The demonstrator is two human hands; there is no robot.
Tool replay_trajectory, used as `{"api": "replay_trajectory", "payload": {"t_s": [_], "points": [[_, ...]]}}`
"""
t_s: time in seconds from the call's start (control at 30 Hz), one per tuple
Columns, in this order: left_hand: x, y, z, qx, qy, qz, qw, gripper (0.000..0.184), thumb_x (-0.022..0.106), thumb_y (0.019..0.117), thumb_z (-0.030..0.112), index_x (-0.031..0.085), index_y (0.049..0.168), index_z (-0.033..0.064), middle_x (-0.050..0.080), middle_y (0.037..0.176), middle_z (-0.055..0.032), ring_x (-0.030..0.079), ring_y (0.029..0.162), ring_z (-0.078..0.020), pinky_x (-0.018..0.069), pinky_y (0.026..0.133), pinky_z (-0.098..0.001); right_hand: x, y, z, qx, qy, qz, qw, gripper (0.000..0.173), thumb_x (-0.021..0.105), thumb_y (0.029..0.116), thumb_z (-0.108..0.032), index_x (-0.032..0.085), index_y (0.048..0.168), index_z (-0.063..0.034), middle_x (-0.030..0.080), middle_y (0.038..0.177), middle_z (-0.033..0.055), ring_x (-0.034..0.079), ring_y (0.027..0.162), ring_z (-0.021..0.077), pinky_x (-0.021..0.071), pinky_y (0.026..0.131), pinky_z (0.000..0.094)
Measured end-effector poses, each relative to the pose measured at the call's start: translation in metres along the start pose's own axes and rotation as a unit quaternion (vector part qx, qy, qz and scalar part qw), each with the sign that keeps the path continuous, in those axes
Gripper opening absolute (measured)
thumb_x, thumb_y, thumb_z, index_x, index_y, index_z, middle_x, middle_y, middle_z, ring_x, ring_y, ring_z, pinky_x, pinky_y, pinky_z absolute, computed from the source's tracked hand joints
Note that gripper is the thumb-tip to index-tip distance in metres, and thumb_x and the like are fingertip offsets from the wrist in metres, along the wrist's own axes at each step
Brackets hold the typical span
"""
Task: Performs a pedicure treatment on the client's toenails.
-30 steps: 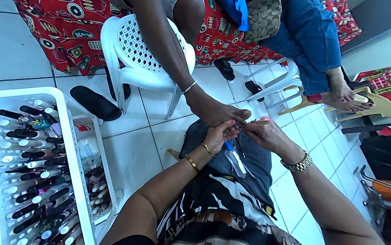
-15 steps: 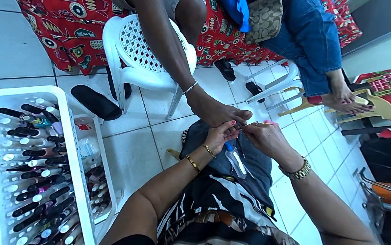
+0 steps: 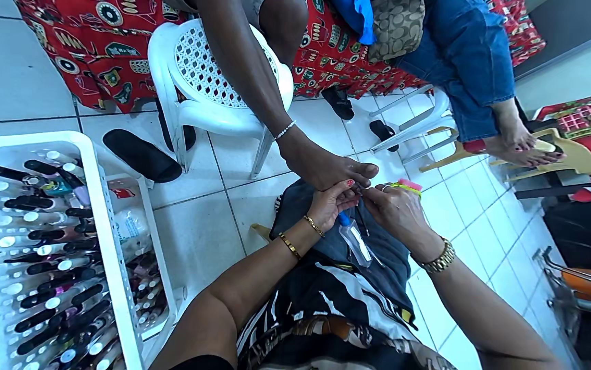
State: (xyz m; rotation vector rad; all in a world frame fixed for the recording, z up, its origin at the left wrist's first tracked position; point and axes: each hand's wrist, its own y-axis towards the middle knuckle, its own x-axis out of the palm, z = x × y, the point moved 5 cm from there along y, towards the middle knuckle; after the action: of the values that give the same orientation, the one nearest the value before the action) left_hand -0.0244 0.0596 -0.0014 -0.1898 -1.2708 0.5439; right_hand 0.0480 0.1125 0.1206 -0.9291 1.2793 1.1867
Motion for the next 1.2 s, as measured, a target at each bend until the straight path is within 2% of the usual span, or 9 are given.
{"api": "replay_trajectory", "payload": {"t_s": [0.37,0.7,0.77,0.83,0.9,0.97,1.0,1.1,1.2], "points": [[-0.001,0.0,0.0,0.0,-0.004,0.006,1.0,0.008,0.063,0.101,0.013,0.064,0.1,0.0052,0.068,0.08,-0.006,0.071,0.073,-0.0178,0.0615,0.077,-0.0331,0.006,-0.006,0.005,-0.04,0.038,0.034,0.998,0.017,0.06,0.0903,-0.007,0.073,0.084,0.0005,0.061,0.063,0.0137,0.063,0.053,0.0307,0.0479,0.047,0.0426],[-0.001,0.0,0.0,0.011,0.016,0.0,1.0,0.01,0.061,0.1015,0.013,0.064,0.094,0.0069,0.067,0.079,-0.004,0.069,0.073,-0.0159,0.0604,0.077,-0.0318,0.01,-0.008,0.006,-0.066,0.034,0.091,0.993,0.019,0.061,0.0906,-0.011,0.071,0.077,-0.0015,0.056,0.057,0.0115,0.058,0.052,0.0298,0.0438,0.049,0.042],[0.0,-0.001,0.001,0.007,0.014,-0.006,1.0,0.012,0.059,0.1027,0.013,0.063,0.094,0.0065,0.067,0.08,-0.0045,0.069,0.074,-0.0165,0.0604,0.078,-0.0317,0.007,-0.01,0.011,-0.056,0.065,0.086,0.993,0.019,0.061,0.0917,-0.012,0.075,0.083,-0.0017,0.062,0.064,0.0126,0.063,0.058,0.0307,0.0477,0.052,0.0435],[0.0,-0.002,0.001,0.006,0.016,-0.007,1.0,0.014,0.058,0.1032,0.013,0.064,0.092,0.007,0.067,0.08,-0.0042,0.07,0.076,-0.0165,0.0602,0.08,-0.0312,0.004,-0.014,0.019,-0.004,0.149,0.052,0.987,0.02,0.06,0.092,-0.01,0.077,0.091,-0.0005,0.07,0.075,0.0133,0.069,0.068,0.0282,0.0547,0.061,0.045],[0.0,-0.002,0.002,0.01,0.016,-0.011,1.0,0.014,0.057,0.1037,0.012,0.064,0.093,0.0073,0.068,0.081,-0.0044,0.07,0.078,-0.0163,0.0599,0.082,-0.0311,0.006,-0.017,0.028,0.086,0.263,-0.007,0.961,0.019,0.06,0.0955,-0.008,0.076,0.099,0.0012,0.071,0.08,0.0106,0.068,0.069,0.0174,0.0581,0.068,0.0367],[0.0,-0.002,0.001,0.012,0.014,-0.012,1.0,0.014,0.056,0.1037,0.011,0.063,0.092,0.0069,0.068,0.081,-0.0048,0.07,0.077,-0.0163,0.0598,0.082,-0.0312,0.011,-0.02,0.033,0.167,0.348,-0.06,0.92,0.019,0.059,0.0998,-0.008,0.074,0.105,0.0019,0.069,0.077,0.0056,0.066,0.065,0.0068,0.0583,0.066,0.0257],[0.0,-0.001,0.001,0.012,0.013,-0.011,1.0,0.015,0.056,0.1037,0.011,0.063,0.091,0.007,0.068,0.081,-0.0047,0.069,0.077,-0.0162,0.0595,0.082,-0.0312,0.013,-0.021,0.033,0.19,0.374,-0.079,0.904,0.019,0.058,0.1007,-0.008,0.073,0.107,0.0025,0.069,0.077,0.0049,0.066,0.065,0.0051,0.0582,0.066,0.0241],[-0.001,-0.001,0.001,0.012,0.01,-0.008,1.0,0.014,0.057,0.1034,0.011,0.063,0.092,0.0066,0.067,0.082,-0.005,0.069,0.078,-0.0166,0.0593,0.082,-0.0317,0.011,-0.021,0.034,0.205,0.441,-0.08,0.87,0.02,0.056,0.1006,-0.006,0.072,0.108,0.002,0.071,0.076,0.0013,0.067,0.066,0.0038,0.0586,0.068,0.0229],[-0.002,0.001,0.002,0.019,0.012,-0.021,1.0,0.012,0.055,0.1037,0.009,0.064,0.096,0.0052,0.069,0.085,-0.0071,0.071,0.083,-0.0189,0.0597,0.085,-0.0334,-0.004,-0.01,0.036,0.156,0.607,-0.008,0.779,0.022,0.05,0.098,-0.007,0.073,0.099,-0.0066,0.07,0.08,-0.0034,0.067,0.064,0.0066,0.0605,0.063,0.0249]]}}
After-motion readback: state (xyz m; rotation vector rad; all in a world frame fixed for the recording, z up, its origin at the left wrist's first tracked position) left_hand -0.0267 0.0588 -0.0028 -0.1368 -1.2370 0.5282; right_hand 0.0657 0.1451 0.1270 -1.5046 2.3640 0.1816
